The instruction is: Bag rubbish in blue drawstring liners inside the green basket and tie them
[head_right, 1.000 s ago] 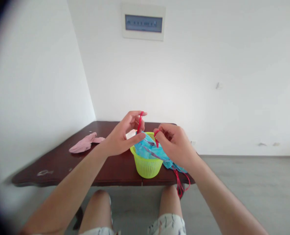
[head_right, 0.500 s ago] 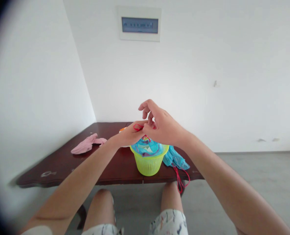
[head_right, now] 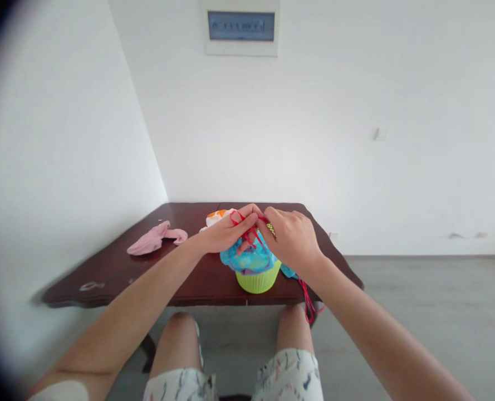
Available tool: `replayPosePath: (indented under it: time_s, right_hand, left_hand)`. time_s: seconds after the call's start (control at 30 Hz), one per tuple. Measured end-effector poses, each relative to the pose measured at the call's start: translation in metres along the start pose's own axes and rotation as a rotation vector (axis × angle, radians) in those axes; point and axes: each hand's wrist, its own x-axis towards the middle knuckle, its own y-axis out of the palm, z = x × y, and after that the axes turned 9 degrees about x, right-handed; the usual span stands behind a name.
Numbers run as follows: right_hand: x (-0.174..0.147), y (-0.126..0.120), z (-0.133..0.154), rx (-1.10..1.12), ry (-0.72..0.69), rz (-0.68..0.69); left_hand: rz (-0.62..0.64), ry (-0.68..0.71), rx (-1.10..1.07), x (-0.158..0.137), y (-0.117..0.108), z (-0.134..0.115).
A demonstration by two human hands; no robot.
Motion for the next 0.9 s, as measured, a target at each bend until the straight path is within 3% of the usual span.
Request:
replayPosePath:
  time_s: [0.2,0.37,0.57,0.67,0.77,0.9]
  right_hand:
    - [-0.011,0.000,-0.004,-0.066,-0.078,-0.102]
    - [-0.027,-0.004,0.003,0.099,-0.027,-0.164]
    - [-0.047,0.008,0.024,0.235,-0.077,0.039]
    - [-0.049,0.005,0.025,0.267,-0.144,-0.117]
    - [-0.043,0.001,0.023,0.468,-0.061,-0.264]
    - [-0.033,0.016,0.022,0.823,0.199,-0.094]
  left_hand:
    - [0.009,-0.027,-0.084,0.002,0.006,0.008]
    - [-0.143,-0.105,-0.190,0.008,-0.002,0.027]
    - [-0.214,-0.059,-0.315,0.010,-0.004,0.024]
    - [-0.327,0.066,0.010,0.001,-0.001,0.006]
    - [-0.353,0.208,0.501,-0.013,-0.004,-0.015]
    - [-0.287,0.427,1.094,-0.027,-0.010,-0.037]
